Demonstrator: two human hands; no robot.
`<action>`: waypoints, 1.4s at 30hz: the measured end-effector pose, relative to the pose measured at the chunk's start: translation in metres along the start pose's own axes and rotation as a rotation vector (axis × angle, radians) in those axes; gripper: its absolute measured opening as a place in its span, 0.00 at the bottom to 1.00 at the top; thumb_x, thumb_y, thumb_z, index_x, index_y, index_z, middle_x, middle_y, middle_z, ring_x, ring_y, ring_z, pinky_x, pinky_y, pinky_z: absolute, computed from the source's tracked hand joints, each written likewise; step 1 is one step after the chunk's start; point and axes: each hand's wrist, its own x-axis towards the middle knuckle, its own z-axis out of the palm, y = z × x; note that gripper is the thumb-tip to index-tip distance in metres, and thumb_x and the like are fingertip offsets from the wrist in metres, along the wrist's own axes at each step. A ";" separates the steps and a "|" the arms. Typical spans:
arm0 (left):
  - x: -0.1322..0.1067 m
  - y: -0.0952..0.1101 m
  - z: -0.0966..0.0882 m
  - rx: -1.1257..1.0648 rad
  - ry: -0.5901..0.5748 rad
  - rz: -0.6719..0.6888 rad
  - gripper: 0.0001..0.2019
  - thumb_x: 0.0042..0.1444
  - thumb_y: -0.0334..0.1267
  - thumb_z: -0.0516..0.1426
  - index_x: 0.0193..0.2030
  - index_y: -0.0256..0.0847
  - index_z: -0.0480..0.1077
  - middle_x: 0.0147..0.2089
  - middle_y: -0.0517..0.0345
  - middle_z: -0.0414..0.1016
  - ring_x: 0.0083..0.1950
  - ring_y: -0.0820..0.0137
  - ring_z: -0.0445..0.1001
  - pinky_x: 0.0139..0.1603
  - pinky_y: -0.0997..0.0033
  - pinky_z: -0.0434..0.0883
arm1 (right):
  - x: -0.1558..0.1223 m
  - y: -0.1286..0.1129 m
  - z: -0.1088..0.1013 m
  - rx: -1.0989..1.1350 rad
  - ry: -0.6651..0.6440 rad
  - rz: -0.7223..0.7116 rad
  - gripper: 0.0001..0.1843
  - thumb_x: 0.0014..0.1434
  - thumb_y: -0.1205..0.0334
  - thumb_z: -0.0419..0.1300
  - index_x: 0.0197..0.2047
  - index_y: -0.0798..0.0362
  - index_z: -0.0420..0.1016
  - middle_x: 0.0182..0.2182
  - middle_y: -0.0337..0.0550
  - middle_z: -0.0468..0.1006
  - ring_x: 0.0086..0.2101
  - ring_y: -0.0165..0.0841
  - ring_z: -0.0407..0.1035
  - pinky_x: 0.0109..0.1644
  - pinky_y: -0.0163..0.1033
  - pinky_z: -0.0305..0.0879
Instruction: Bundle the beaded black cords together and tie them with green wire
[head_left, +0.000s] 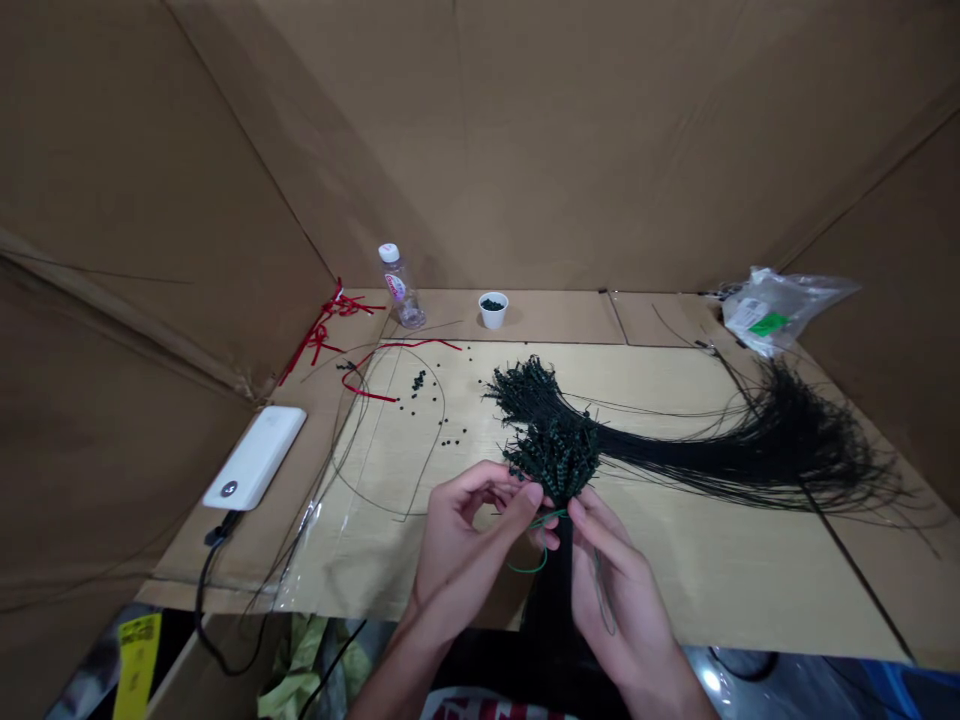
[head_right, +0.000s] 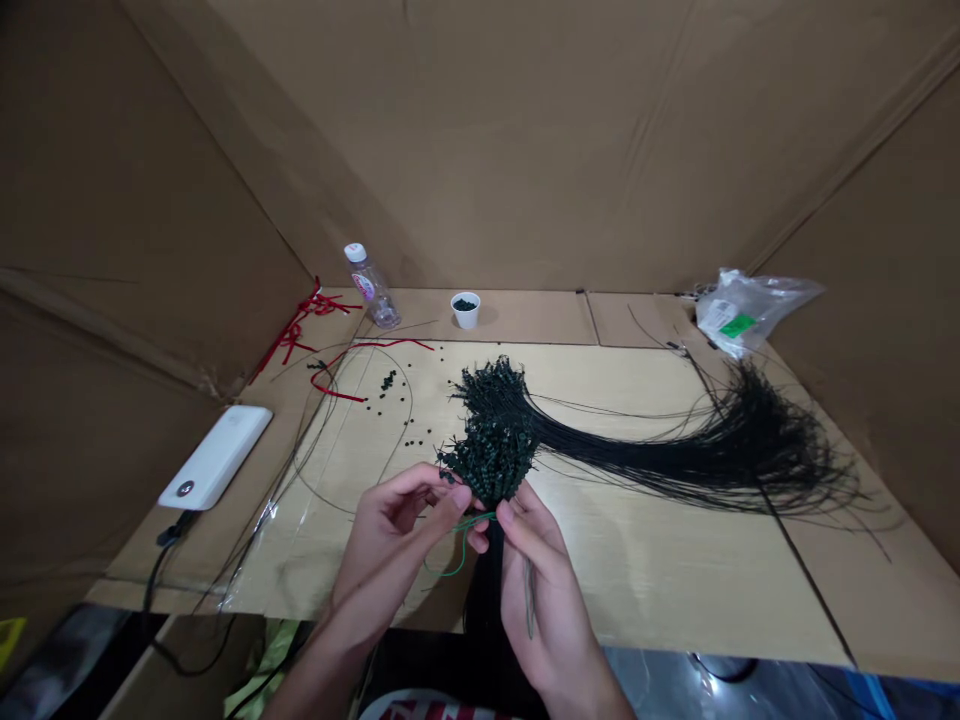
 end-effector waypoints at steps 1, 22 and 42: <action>-0.001 0.000 0.000 -0.013 -0.016 -0.009 0.13 0.62 0.47 0.69 0.34 0.39 0.79 0.35 0.56 0.84 0.35 0.69 0.81 0.41 0.72 0.76 | 0.000 0.000 0.000 0.004 -0.001 0.001 0.14 0.57 0.54 0.78 0.46 0.45 0.88 0.44 0.43 0.85 0.44 0.41 0.75 0.46 0.44 0.72; -0.002 0.001 -0.005 -0.040 -0.092 0.010 0.06 0.64 0.40 0.67 0.41 0.41 0.80 0.38 0.58 0.83 0.34 0.69 0.85 0.41 0.71 0.79 | 0.000 -0.001 0.003 0.055 0.005 0.008 0.11 0.57 0.59 0.78 0.43 0.44 0.86 0.42 0.39 0.86 0.43 0.39 0.76 0.48 0.43 0.72; -0.004 0.018 -0.019 0.321 -0.066 0.166 0.04 0.57 0.30 0.62 0.33 0.41 0.75 0.33 0.58 0.82 0.35 0.68 0.77 0.38 0.71 0.72 | -0.004 0.004 0.003 -0.020 -0.037 0.000 0.14 0.60 0.58 0.75 0.50 0.47 0.86 0.47 0.44 0.82 0.40 0.37 0.70 0.44 0.41 0.71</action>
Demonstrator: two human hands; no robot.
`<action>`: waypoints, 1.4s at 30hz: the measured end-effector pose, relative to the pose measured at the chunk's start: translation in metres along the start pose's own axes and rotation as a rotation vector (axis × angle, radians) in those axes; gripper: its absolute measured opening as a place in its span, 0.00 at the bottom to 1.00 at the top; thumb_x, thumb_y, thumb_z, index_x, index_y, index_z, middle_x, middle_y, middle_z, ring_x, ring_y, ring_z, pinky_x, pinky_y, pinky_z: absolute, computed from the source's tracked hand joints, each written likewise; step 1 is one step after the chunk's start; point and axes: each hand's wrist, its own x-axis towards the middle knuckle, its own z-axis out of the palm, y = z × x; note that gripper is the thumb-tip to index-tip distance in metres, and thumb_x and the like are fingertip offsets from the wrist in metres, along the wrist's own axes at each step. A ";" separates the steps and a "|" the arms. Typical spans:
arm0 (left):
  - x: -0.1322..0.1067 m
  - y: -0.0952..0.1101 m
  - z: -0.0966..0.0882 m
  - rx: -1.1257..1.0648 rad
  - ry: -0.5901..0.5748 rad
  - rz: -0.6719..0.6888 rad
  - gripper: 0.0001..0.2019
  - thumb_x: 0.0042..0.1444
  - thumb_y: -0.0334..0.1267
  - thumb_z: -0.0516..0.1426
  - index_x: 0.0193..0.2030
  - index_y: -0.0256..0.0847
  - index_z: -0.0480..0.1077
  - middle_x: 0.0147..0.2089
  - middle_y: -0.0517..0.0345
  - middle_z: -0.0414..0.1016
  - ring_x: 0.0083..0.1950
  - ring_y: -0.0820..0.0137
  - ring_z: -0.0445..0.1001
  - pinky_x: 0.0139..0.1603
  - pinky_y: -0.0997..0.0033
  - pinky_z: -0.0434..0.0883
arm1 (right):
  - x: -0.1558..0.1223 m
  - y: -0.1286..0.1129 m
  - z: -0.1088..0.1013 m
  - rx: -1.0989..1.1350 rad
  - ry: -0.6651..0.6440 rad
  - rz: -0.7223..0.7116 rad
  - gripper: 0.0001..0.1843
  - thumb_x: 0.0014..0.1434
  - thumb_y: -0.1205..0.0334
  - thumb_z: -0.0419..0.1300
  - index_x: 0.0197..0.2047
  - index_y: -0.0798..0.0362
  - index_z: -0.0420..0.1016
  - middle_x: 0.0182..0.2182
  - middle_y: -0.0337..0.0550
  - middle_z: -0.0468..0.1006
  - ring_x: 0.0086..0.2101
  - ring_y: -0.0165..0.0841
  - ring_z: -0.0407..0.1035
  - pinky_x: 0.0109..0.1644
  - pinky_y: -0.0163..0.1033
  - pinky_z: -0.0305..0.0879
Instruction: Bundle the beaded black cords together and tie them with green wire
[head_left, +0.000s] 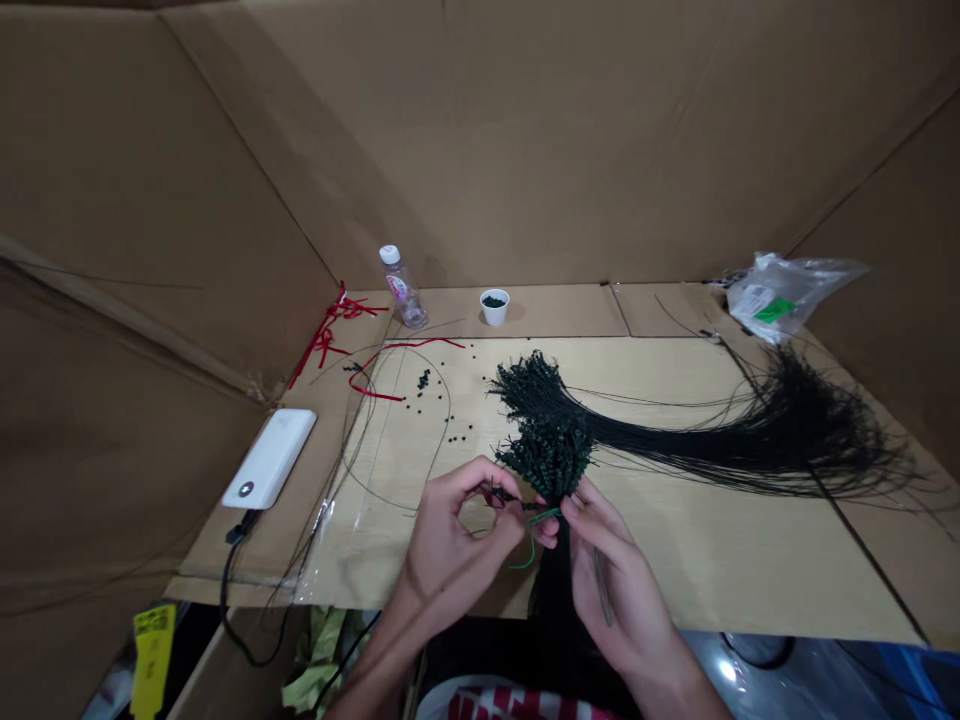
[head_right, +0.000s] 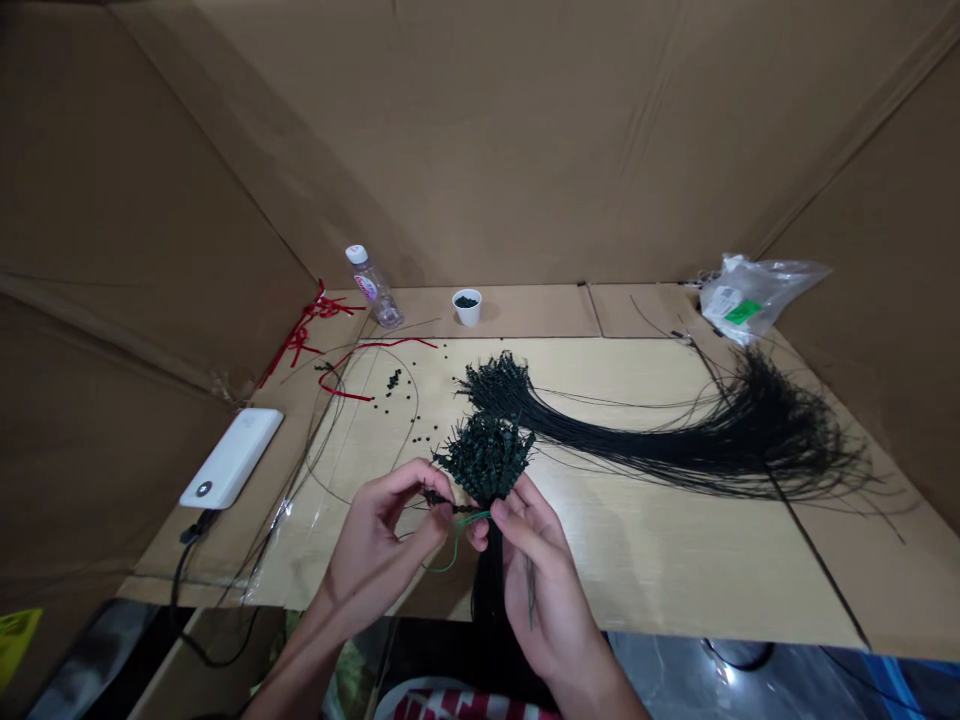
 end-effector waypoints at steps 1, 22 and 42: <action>0.000 0.000 -0.001 0.019 0.002 0.018 0.04 0.57 0.29 0.61 0.33 0.41 0.76 0.33 0.58 0.83 0.34 0.69 0.77 0.38 0.71 0.72 | -0.001 0.000 0.000 0.004 -0.003 0.002 0.14 0.60 0.58 0.75 0.50 0.47 0.86 0.47 0.44 0.82 0.40 0.37 0.69 0.43 0.40 0.71; 0.000 0.026 -0.062 0.595 -0.134 0.284 0.08 0.70 0.35 0.61 0.40 0.45 0.82 0.39 0.57 0.85 0.41 0.66 0.82 0.45 0.69 0.74 | -0.002 0.003 -0.004 0.074 0.065 0.028 0.13 0.52 0.59 0.81 0.39 0.48 0.85 0.34 0.38 0.74 0.32 0.31 0.62 0.35 0.35 0.66; 0.069 0.075 -0.231 1.094 0.666 0.351 0.11 0.66 0.41 0.61 0.47 0.37 0.83 0.45 0.57 0.86 0.39 0.70 0.78 0.46 0.72 0.74 | -0.004 -0.006 -0.028 0.074 0.208 0.033 0.21 0.43 0.57 0.85 0.35 0.47 0.80 0.30 0.35 0.73 0.34 0.34 0.67 0.41 0.39 0.71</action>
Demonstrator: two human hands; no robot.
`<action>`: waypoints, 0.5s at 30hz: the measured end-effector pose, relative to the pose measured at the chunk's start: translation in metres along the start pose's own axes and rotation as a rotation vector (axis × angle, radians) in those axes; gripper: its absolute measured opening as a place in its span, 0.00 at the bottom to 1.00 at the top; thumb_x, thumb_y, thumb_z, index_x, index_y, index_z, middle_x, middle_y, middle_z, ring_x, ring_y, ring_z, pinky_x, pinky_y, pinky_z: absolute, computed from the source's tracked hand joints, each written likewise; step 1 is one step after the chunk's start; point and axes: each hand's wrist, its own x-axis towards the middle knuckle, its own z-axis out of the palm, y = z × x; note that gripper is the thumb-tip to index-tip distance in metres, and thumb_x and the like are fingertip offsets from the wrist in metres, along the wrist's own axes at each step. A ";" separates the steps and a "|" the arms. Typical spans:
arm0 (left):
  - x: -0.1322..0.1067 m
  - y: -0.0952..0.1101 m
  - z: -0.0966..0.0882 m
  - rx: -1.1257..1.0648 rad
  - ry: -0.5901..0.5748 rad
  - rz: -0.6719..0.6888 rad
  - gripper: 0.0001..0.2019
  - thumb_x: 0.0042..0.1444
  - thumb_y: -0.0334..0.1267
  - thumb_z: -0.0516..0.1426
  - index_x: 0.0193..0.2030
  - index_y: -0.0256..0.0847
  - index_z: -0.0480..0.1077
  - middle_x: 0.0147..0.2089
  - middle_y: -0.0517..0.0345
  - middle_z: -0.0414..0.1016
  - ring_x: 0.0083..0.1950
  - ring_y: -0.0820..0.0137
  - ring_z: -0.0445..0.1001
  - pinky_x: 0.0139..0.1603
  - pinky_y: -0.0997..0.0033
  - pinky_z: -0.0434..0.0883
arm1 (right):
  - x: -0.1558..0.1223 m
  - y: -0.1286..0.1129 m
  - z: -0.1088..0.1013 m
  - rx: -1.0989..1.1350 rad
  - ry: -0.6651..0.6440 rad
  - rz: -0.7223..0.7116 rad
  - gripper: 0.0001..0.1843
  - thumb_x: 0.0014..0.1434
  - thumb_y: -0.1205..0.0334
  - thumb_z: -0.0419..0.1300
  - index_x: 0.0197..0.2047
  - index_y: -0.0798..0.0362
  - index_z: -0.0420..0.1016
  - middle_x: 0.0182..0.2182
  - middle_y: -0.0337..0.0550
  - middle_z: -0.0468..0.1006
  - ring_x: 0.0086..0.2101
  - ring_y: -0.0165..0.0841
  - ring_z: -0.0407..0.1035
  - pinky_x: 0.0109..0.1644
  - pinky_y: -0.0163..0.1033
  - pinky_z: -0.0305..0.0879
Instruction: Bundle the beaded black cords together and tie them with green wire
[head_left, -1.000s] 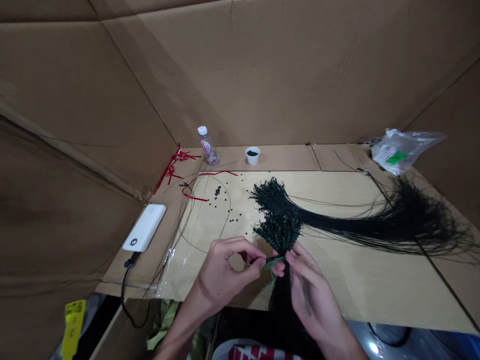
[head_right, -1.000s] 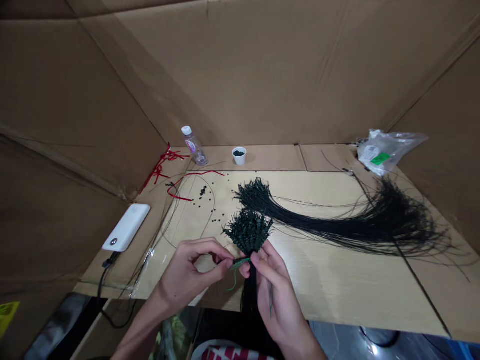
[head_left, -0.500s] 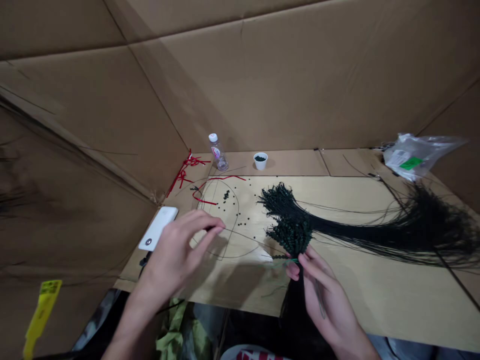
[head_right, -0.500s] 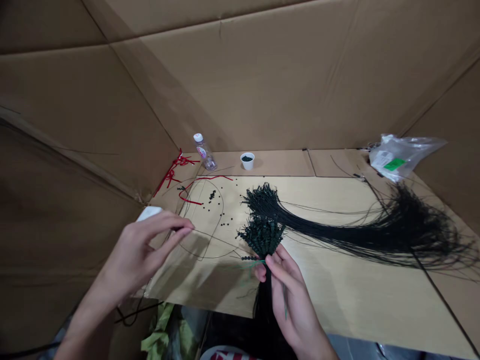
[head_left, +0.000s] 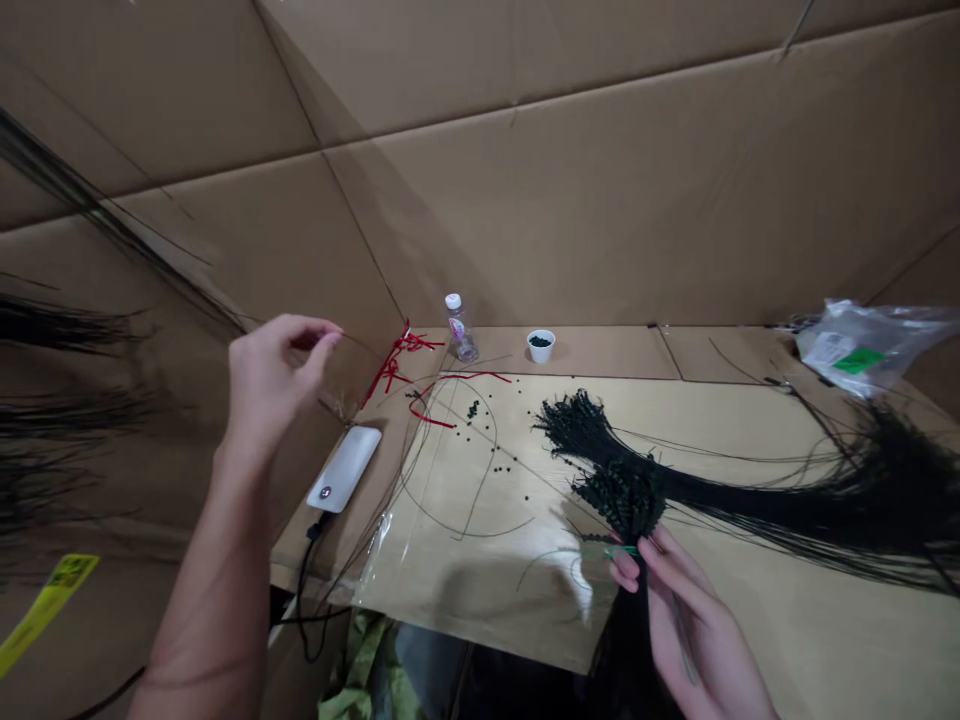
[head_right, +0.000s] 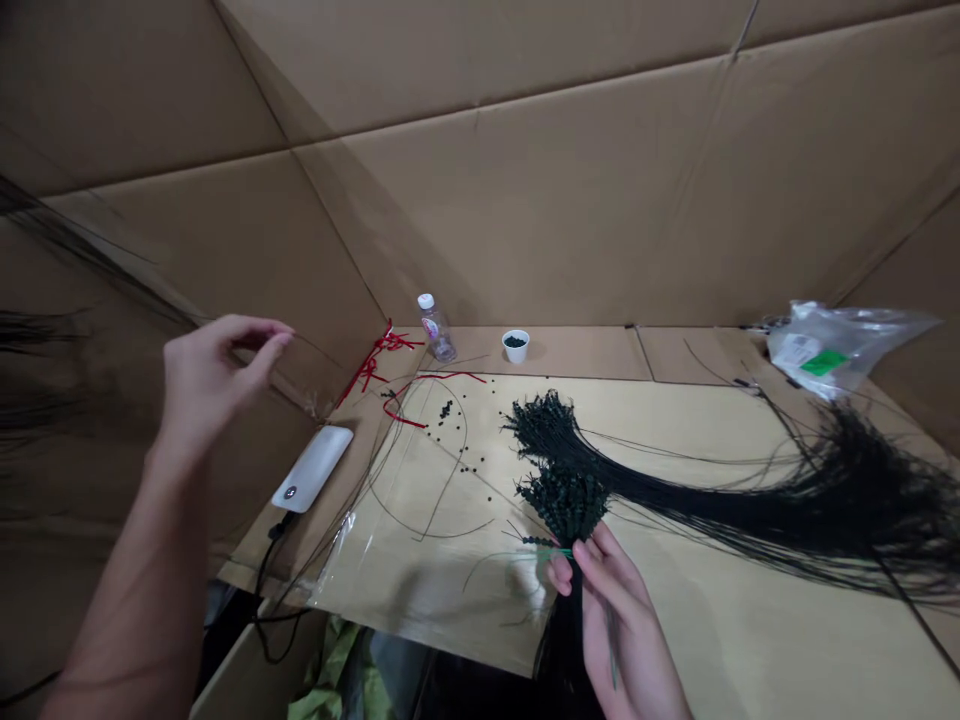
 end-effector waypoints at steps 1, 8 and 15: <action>0.007 -0.003 -0.001 0.013 0.037 -0.005 0.12 0.66 0.41 0.61 0.48 0.36 0.83 0.45 0.56 0.86 0.40 0.71 0.77 0.47 0.72 0.74 | 0.000 -0.001 0.001 -0.005 0.015 0.004 0.22 0.41 0.56 0.86 0.34 0.47 0.80 0.29 0.35 0.72 0.33 0.34 0.66 0.40 0.39 0.71; 0.059 -0.023 0.003 0.096 0.205 -0.056 0.15 0.68 0.38 0.59 0.52 0.30 0.81 0.49 0.55 0.85 0.42 0.74 0.77 0.54 0.71 0.75 | 0.000 -0.003 0.002 -0.012 -0.016 0.007 0.21 0.41 0.55 0.85 0.33 0.48 0.81 0.31 0.36 0.71 0.33 0.33 0.64 0.37 0.37 0.69; 0.108 -0.024 -0.007 0.189 0.301 -0.109 0.18 0.68 0.41 0.60 0.52 0.23 0.78 0.52 0.57 0.85 0.51 0.68 0.78 0.64 0.61 0.71 | -0.003 -0.001 0.001 -0.049 -0.082 -0.026 0.19 0.45 0.54 0.84 0.35 0.48 0.83 0.32 0.37 0.69 0.32 0.32 0.62 0.37 0.37 0.69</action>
